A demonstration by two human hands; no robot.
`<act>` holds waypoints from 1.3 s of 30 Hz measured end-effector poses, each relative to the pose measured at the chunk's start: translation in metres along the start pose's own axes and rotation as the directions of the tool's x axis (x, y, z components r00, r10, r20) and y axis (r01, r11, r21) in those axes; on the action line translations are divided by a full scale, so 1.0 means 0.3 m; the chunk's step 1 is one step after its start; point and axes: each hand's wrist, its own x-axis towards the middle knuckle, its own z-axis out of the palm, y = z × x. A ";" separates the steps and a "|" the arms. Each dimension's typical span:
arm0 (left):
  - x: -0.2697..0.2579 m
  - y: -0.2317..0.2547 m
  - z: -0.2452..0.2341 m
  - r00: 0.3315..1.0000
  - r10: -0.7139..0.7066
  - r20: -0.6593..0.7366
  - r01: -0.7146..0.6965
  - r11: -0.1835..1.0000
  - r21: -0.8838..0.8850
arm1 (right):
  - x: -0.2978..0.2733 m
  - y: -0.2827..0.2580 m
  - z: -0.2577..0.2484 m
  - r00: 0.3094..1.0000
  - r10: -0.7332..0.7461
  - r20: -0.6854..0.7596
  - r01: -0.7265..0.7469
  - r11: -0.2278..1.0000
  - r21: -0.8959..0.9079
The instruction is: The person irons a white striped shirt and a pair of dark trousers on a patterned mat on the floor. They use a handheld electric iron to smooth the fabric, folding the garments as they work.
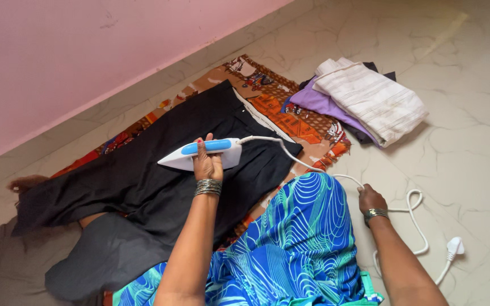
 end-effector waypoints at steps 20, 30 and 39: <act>-0.063 0.287 -0.047 0.989 -0.052 0.135 0.001 0.937 0.351 | -0.375 0.076 -0.047 0.841 -0.242 0.484 0.280 0.960 -0.006; -0.128 0.268 0.055 0.947 -0.239 0.216 0.010 0.693 0.721 | -0.128 -0.538 -0.519 0.827 -0.557 -0.078 0.537 0.740 0.404; -0.166 0.033 0.158 0.816 -0.523 0.246 0.303 0.750 0.588 | -0.433 -1.135 -0.257 0.664 -0.718 -0.208 0.682 0.467 0.563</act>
